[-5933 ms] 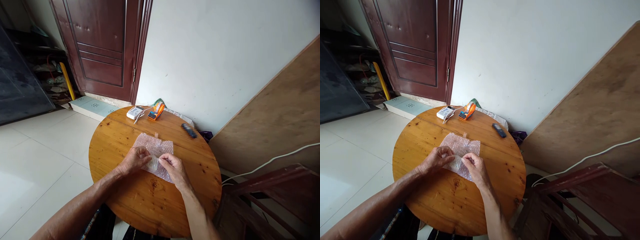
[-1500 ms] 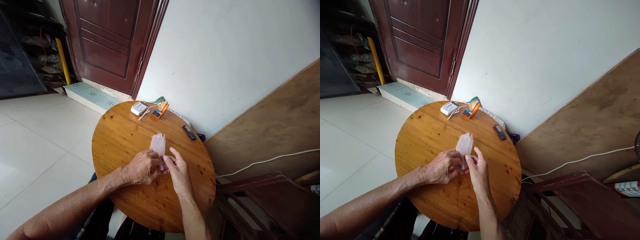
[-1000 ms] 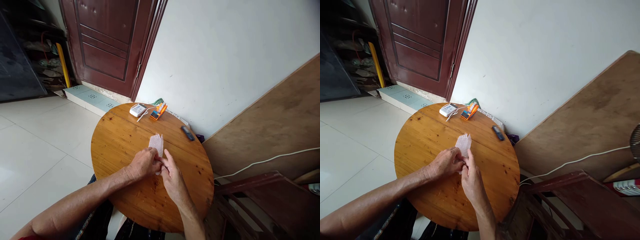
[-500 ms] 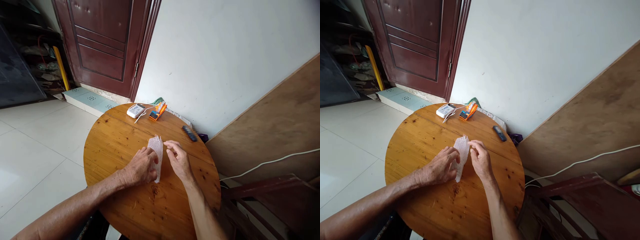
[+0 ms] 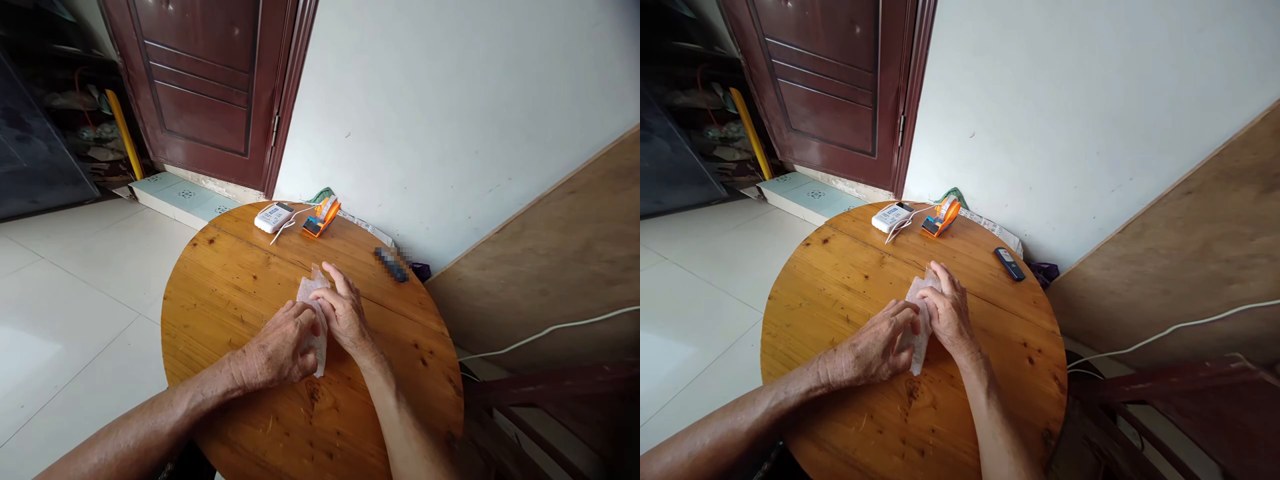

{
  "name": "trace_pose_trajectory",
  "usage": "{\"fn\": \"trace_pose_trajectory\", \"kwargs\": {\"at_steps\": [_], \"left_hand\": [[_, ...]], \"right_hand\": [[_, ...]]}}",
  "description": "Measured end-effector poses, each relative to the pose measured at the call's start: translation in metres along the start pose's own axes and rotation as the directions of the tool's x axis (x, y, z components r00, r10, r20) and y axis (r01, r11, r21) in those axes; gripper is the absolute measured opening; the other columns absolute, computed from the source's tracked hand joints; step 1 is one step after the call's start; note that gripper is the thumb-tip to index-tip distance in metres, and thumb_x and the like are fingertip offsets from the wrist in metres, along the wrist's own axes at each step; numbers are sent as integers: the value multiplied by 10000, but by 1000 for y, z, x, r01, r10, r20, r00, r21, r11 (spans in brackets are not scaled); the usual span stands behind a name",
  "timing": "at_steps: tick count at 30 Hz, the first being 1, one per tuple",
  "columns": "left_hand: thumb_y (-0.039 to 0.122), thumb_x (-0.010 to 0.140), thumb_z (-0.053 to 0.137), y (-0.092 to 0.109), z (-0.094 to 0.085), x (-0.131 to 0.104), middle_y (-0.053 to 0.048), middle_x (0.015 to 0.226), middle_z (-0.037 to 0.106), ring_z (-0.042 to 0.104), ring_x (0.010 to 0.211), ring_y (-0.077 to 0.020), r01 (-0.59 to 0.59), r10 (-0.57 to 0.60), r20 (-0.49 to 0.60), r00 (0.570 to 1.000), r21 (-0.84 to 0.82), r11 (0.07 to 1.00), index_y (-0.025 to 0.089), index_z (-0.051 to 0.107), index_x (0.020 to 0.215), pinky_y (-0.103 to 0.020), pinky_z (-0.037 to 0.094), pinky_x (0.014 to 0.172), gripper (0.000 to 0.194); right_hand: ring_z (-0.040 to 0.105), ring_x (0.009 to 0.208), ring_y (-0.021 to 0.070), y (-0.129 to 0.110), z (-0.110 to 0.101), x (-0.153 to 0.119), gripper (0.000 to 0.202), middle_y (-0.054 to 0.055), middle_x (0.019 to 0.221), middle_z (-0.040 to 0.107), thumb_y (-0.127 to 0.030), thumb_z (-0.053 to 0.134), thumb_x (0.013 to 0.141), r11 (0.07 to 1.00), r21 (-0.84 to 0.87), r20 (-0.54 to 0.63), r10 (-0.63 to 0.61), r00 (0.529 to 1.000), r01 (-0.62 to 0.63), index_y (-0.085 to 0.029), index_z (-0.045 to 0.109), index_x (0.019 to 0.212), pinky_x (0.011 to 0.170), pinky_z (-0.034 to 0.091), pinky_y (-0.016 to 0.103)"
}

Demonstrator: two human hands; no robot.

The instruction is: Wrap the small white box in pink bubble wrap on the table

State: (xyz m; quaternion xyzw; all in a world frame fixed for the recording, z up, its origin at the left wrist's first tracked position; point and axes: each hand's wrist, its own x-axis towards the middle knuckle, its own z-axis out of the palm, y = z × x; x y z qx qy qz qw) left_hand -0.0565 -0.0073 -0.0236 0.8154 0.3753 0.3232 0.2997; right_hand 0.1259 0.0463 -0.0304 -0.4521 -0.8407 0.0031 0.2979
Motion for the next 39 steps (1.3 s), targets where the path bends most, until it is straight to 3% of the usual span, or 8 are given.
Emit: {"fn": "trace_pose_trajectory", "kwargs": {"at_steps": [4, 9, 14, 18, 24, 30, 35, 39], "left_hand": [[98, 666, 536, 7, -5, -2, -102, 1275, 519, 484, 1082, -268, -36, 37, -7, 999, 101, 994, 186, 548, 1071, -430, 432, 943, 415], [113, 723, 515, 8, -8, -1, -87, 1123, 606, 503, 1050, -264, -128, 114, 92, 989, 161, 979, 178, 596, 1074, -421, 432, 937, 366], [109, 723, 517, 7, -5, -2, -95, 1124, 596, 502, 1034, -255, -122, 111, 77, 991, 161, 979, 169, 609, 1033, -406, 439, 936, 329], [119, 714, 513, 7, -4, -5, -119, 1214, 546, 498, 1046, -263, -64, 59, 34, 998, 147, 987, 157, 565, 1159, -425, 446, 946, 450], [184, 688, 535, 2, -6, -4, -161, 1260, 534, 483, 1135, -311, 61, -64, 17, 998, 124, 990, 115, 278, 1463, -503, 421, 1007, 819], [177, 660, 523, -6, -4, 1, -190, 1517, 362, 321, 1402, -329, 49, -53, 80, 995, 55, 997, 121, 201, 1516, -540, 294, 1140, 916], [140, 676, 468, -9, -5, 6, -117, 1588, 288, 188, 1486, -302, -1, -1, 214, 977, 9, 1000, 163, 183, 1542, -554, 135, 1205, 912], [123, 691, 447, -4, -11, 9, -82, 1616, 220, 100, 1506, -304, 81, -69, 318, 945, -25, 996, 192, 175, 1551, -592, 72, 1201, 904]], "right_hand": [[483, 1291, 320, 9, 16, -3, 229, 60, 1474, 464, -280, 533, 881, 996, 77, 23, 52, 998, -54, -234, 745, 806, 1043, 388, 474], [522, 1250, 297, 18, 17, -4, 301, 99, 1390, 545, -365, 584, 821, 963, 215, -44, 178, 983, -164, -231, 714, 1057, 1040, 416, 443], [651, 796, 215, 27, 10, -7, 431, 104, 1031, 707, -425, 596, 755, 800, 289, -34, 558, 829, -526, -180, 658, 1105, 760, 527, 366], [624, 689, 191, 27, 6, -7, 512, 70, 889, 714, -488, 591, 734, 722, 319, 20, 642, 766, -614, -154, 637, 1119, 663, 505, 323], [630, 725, 196, 20, 2, -4, 448, 63, 896, 721, -475, 542, 780, 735, 360, 12, 612, 790, -575, -175, 644, 1097, 691, 510, 328], [659, 879, 223, 22, 9, -4, 366, 97, 1019, 729, -365, 519, 798, 742, 422, -2, 575, 818, -520, -196, 644, 1097, 802, 534, 370], [657, 864, 211, 27, 18, -6, 390, 80, 1054, 720, -314, 488, 794, 778, 411, -32, 533, 846, -475, -210, 617, 1148, 844, 530, 385], [656, 895, 218, 30, 19, -8, 428, 98, 1093, 702, -306, 510, 775, 797, 360, -57, 538, 841, -485, -195, 604, 1178, 864, 521, 400]]}}
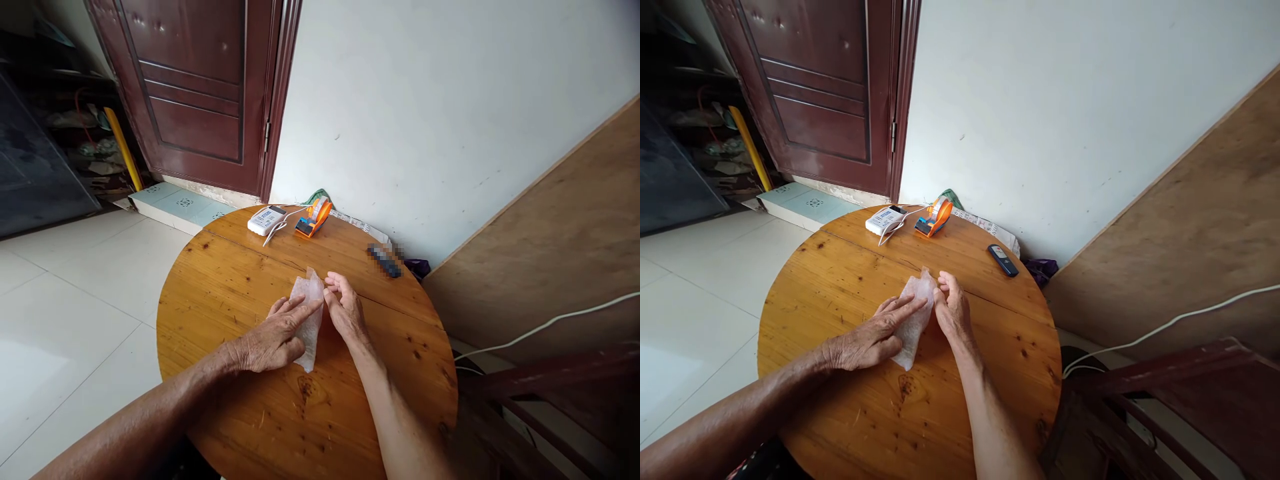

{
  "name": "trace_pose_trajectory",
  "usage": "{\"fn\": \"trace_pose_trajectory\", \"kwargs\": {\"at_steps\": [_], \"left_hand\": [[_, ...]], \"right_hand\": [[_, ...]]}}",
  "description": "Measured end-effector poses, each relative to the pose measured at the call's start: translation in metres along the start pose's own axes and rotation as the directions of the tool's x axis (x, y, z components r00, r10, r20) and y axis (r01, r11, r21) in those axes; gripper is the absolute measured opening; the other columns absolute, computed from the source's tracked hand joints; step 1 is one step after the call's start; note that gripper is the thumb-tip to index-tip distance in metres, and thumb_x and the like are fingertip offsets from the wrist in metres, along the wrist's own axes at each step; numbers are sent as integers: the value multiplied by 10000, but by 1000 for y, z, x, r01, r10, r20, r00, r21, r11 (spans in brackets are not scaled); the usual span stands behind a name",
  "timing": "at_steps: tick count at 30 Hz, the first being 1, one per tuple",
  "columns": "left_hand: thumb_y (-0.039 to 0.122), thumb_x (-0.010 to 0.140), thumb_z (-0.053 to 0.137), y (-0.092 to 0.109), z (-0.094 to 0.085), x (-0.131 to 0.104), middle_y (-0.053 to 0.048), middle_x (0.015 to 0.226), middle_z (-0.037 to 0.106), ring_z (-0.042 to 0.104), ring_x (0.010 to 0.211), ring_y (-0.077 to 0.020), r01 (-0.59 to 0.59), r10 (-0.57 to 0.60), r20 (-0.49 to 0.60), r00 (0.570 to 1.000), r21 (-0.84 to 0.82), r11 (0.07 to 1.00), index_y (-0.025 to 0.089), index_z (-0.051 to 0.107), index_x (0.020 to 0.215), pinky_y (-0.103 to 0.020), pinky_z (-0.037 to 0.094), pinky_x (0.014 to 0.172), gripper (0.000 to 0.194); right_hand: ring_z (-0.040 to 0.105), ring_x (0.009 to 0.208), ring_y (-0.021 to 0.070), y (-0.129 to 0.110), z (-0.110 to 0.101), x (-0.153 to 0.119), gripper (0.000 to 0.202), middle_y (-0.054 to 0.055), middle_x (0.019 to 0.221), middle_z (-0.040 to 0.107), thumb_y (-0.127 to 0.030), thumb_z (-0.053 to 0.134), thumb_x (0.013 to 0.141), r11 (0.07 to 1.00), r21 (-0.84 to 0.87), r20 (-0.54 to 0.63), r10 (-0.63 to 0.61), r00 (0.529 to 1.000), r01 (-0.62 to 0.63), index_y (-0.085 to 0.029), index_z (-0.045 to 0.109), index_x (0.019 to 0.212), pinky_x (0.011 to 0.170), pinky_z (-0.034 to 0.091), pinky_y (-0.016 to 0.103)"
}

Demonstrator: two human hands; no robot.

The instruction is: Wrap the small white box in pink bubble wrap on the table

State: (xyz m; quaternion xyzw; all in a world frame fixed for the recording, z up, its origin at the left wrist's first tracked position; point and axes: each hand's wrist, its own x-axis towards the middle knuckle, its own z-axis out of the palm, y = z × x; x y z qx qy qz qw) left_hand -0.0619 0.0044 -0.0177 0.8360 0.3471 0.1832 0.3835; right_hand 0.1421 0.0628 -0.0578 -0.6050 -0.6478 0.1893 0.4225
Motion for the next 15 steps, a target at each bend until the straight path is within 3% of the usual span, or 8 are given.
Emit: {"fn": "trace_pose_trajectory", "kwargs": {"at_steps": [8, 15], "left_hand": [[124, 665, 505, -4, -3, 6, -113, 1619, 198, 56, 1504, -326, 46, -46, -34, 998, 6, 999, 177, 174, 1551, -591, 48, 1202, 947], [215, 698, 581, -11, -12, 14, -136, 1618, 186, 53, 1509, -307, 35, -38, 37, 999, 78, 996, 166, 95, 1556, -578, -14, 1202, 987]], "right_hand": [[633, 944, 237, -3, -3, -5, 463, 106, 1101, 694, -384, 547, 803, 997, -68, 26, 30, 999, -28, -185, 565, 1220, 855, 508, 413], [631, 947, 242, -4, 2, -5, 429, 97, 1069, 702, -280, 512, 798, 995, -99, 15, 4, 1000, -2, -183, 554, 1214, 905, 493, 443]]}}
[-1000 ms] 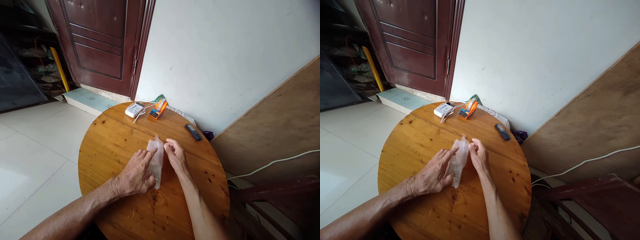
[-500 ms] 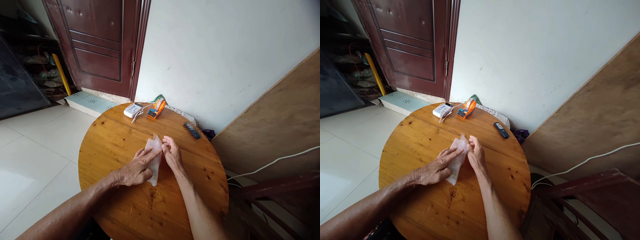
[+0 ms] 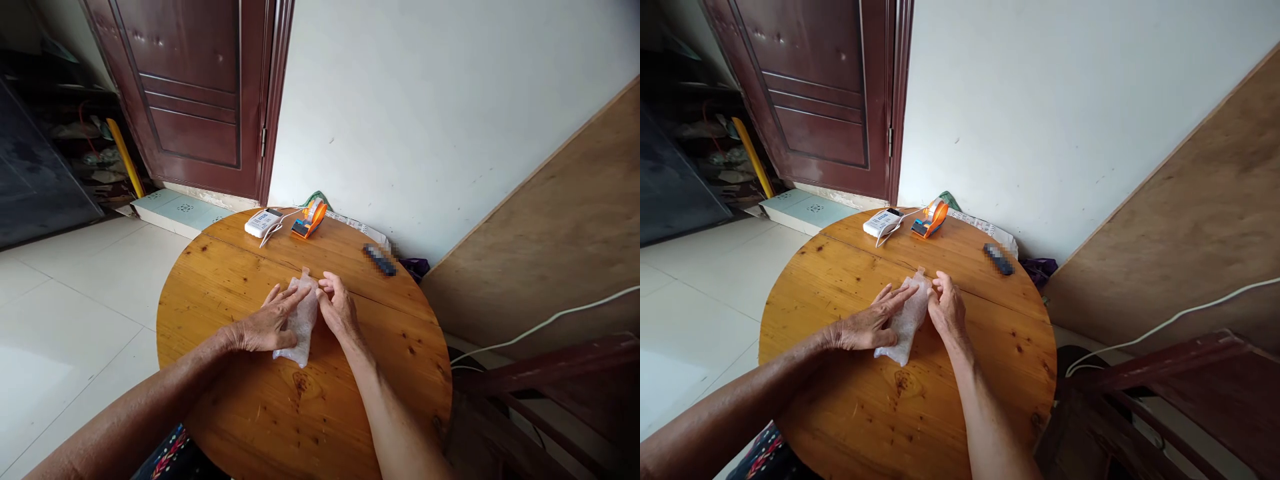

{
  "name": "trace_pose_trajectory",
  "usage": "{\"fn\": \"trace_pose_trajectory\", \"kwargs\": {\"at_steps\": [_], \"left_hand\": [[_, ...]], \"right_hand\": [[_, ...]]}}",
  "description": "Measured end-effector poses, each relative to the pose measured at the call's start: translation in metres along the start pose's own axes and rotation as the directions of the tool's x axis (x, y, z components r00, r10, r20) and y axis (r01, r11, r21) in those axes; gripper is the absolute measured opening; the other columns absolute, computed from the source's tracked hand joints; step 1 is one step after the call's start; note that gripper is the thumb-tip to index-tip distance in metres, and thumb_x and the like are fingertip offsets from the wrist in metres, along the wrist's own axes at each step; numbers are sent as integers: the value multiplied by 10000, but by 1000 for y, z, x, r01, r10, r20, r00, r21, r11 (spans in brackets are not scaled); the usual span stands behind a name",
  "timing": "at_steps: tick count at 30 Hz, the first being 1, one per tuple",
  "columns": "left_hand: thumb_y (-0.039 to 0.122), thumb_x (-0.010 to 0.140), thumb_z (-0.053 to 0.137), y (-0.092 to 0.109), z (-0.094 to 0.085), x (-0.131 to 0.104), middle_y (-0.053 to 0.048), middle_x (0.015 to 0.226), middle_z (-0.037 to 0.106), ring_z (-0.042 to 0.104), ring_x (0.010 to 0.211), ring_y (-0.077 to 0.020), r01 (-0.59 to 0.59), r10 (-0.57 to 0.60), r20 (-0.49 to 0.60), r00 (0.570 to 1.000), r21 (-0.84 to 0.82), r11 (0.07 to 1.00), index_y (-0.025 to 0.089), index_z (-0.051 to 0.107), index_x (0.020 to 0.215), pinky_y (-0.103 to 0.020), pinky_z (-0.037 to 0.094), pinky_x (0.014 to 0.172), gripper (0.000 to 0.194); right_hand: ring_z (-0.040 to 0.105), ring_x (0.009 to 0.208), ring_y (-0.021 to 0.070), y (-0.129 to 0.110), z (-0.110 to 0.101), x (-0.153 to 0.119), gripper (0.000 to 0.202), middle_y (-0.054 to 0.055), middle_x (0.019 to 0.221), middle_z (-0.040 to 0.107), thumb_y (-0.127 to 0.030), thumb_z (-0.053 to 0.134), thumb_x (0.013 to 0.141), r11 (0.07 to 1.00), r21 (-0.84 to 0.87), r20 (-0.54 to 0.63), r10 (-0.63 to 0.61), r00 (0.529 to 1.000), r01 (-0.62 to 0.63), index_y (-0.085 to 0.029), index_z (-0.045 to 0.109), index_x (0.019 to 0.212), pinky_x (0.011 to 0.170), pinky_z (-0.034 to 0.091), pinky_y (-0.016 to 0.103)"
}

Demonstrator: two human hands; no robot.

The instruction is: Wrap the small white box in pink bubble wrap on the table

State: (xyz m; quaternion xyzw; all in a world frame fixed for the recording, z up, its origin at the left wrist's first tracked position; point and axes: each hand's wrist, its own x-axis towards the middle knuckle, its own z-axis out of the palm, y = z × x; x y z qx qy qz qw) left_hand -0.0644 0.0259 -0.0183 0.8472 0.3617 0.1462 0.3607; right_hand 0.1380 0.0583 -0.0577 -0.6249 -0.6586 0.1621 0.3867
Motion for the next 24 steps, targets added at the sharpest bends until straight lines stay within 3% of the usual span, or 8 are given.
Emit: {"fn": "trace_pose_trajectory", "kwargs": {"at_steps": [4, 8, 18, 21, 24], "left_hand": [[243, 696, 634, 4, -13, 7, -162, 1608, 206, 80, 1501, -347, -17, 8, 87, 996, 108, 994, 179, 113, 1556, -603, -6, 1189, 1007], [270, 687, 665, 1, -23, 19, -117, 1610, 227, 93, 1497, -359, -97, 75, 158, 985, 141, 985, 268, 129, 1550, -632, 28, 1174, 1016], [312, 693, 671, -8, -24, 36, -130, 1631, 129, 39, 1499, -372, -139, 111, 223, 969, 112, 984, 291, 66, 1550, -657, 18, 1148, 1050], [336, 693, 685, -3, -23, 29, -139, 1629, 133, 60, 1496, -380, -108, 81, 165, 983, 164, 980, 290, 58, 1549, -663, 37, 1145, 1062], [320, 702, 677, 9, -17, 12, -159, 1612, 183, 131, 1487, -360, -21, 22, -2, 1000, 274, 961, 247, 113, 1544, -635, 54, 1159, 1016]], "right_hand": [[635, 949, 239, 1, 2, 1, 428, 69, 1049, 711, -222, 514, 783, 1000, -24, -3, -7, 1000, 7, -212, 553, 1209, 905, 491, 437], [641, 911, 215, 3, 5, 0, 452, 48, 1050, 710, -170, 516, 763, 1000, -8, -28, -13, 1000, 13, -246, 549, 1207, 877, 501, 404], [638, 917, 219, 7, 6, 2, 434, 61, 1058, 704, -216, 555, 775, 999, -33, -28, -4, 1000, 3, -242, 558, 1209, 864, 499, 395], [643, 913, 218, 7, 4, 1, 440, 65, 1088, 702, -253, 574, 778, 1000, -10, -15, 13, 1000, -13, -241, 553, 1218, 868, 500, 402], [643, 919, 229, 5, 3, 1, 455, 83, 1124, 691, -323, 585, 783, 1000, 5, -3, 15, 1000, -15, -224, 557, 1226, 865, 501, 415]]}}
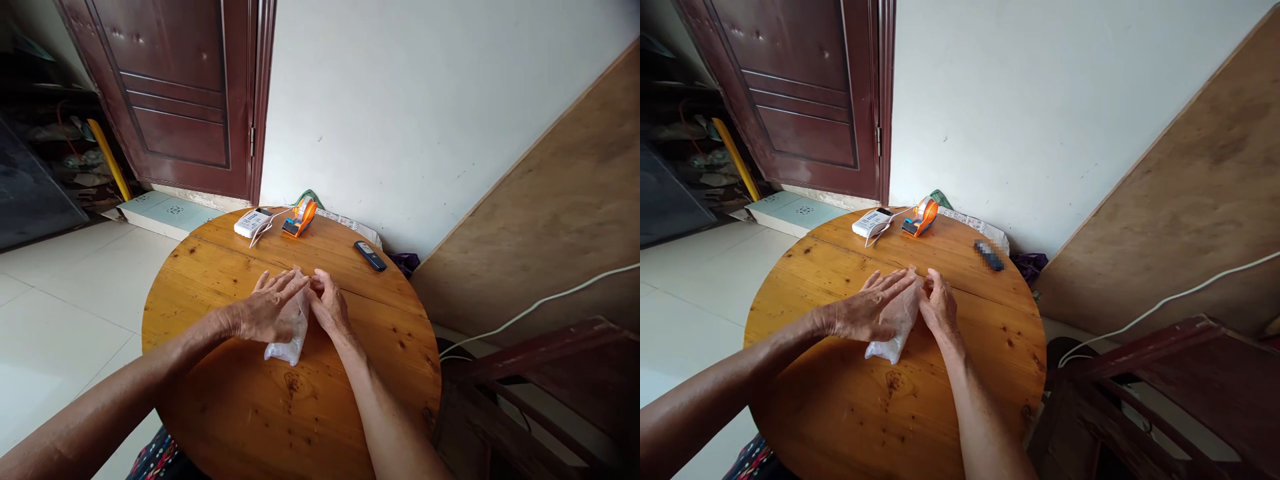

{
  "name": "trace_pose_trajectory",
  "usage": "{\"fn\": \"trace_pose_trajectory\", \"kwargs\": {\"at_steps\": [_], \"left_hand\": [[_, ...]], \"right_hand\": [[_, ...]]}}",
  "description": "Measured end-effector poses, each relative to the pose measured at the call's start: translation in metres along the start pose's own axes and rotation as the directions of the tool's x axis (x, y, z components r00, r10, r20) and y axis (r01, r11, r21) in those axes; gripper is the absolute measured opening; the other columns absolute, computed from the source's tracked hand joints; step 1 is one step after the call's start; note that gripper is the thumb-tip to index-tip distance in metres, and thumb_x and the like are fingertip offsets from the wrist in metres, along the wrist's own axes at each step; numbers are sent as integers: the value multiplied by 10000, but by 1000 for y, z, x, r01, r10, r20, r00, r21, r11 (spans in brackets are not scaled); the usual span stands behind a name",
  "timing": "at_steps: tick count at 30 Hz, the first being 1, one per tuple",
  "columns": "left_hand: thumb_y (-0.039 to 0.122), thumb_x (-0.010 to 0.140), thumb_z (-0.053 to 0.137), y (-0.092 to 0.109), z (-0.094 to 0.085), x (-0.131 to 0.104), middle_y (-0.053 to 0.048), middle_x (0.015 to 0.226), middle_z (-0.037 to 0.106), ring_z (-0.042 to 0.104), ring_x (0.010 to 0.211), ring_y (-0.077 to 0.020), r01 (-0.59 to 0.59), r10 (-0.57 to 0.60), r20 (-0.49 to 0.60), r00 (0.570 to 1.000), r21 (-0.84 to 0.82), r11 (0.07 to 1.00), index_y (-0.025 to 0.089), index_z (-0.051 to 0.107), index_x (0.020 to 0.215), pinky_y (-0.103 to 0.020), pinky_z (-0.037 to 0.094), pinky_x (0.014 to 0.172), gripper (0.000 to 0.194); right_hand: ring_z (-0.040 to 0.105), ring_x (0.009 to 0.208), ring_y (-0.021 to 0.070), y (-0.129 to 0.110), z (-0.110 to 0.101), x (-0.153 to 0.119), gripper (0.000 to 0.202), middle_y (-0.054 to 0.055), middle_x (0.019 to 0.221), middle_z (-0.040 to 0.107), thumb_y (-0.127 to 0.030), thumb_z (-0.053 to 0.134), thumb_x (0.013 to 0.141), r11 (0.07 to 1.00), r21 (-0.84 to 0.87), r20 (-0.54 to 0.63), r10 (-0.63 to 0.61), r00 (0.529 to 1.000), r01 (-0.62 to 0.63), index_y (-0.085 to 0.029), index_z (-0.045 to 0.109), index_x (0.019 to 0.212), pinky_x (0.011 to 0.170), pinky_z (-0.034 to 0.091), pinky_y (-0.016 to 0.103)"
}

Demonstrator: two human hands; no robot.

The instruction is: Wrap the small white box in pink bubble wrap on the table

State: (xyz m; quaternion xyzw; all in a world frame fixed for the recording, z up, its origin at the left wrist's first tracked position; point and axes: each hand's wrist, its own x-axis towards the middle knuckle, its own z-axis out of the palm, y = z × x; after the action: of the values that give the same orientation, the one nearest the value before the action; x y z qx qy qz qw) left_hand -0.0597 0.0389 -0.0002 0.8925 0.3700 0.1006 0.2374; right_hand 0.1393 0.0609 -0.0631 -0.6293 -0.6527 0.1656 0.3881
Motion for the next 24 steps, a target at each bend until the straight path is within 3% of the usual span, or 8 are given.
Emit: {"fn": "trace_pose_trajectory", "kwargs": {"at_steps": [4, 7, 9, 12, 14, 19, 24], "left_hand": [[300, 729, 641, 17, 12, -23, -178, 1498, 386, 384, 1335, -366, 126, -100, -216, 971, 107, 986, 186, 323, 1480, -581, 213, 1129, 824], [282, 765, 604, 21, 23, -31, -128, 1319, 560, 491, 1171, -327, 151, -123, -307, 944, 67, 986, 214, 369, 1450, -516, 361, 1021, 727], [237, 766, 586, 21, 30, -31, -101, 1240, 609, 508, 1111, -300, 129, -118, -337, 934, 8, 992, 229, 347, 1455, -480, 401, 968, 729], [162, 740, 563, 20, 40, -30, -78, 1190, 632, 508, 1066, -274, 79, -103, -385, 917, -78, 994, 237, 308, 1469, -448, 427, 929, 776], [129, 717, 554, 18, 45, -30, -68, 1175, 637, 505, 1047, -264, 44, -94, -411, 907, -130, 991, 238, 278, 1481, -442, 436, 923, 820], [120, 719, 534, 15, 53, -29, -59, 1120, 642, 510, 1027, -249, -3, -92, -415, 905, -223, 975, 218, 242, 1490, -423, 460, 934, 831], [132, 765, 517, 15, 54, -30, -68, 1129, 622, 518, 1063, -239, -51, -62, -409, 910, -260, 964, 216, 204, 1498, -391, 491, 914, 801]], "right_hand": [[641, 847, 213, -7, -8, 2, 429, 90, 1098, 693, -395, 587, 770, 995, 92, -17, 39, 999, -37, -214, 605, 1158, 794, 516, 379], [618, 764, 189, -21, -26, 2, 290, 55, 877, 699, -418, 561, 785, 979, 205, -59, 32, 998, -20, -198, 657, 946, 727, 503, 318], [569, 644, 163, -34, -39, -1, 271, 11, 681, 634, -453, 547, 810, 975, 221, 14, 3, 1000, -6, -199, 637, 774, 631, 465, 274], [482, 519, 134, -57, -52, -10, 354, -25, 527, 525, -489, 543, 821, 996, 92, 223, -14, 975, -7, -210, 559, 604, 506, 356, 243], [476, 512, 134, -70, -52, -16, 370, -18, 520, 533, -468, 550, 809, 998, -62, 286, 2, 958, 16, -214, 520, 542, 496, 312, 247], [424, 493, 130, -85, -44, -18, 307, -11, 509, 524, -334, 549, 769, 945, -318, 311, 30, 950, 74, -219, 463, 499, 496, 245, 262], [330, 480, 120, -85, -44, -14, 335, -31, 468, 384, -308, 485, 779, 959, -256, 304, -43, 952, 125, -220, 354, 484, 476, 209, 256]]}}
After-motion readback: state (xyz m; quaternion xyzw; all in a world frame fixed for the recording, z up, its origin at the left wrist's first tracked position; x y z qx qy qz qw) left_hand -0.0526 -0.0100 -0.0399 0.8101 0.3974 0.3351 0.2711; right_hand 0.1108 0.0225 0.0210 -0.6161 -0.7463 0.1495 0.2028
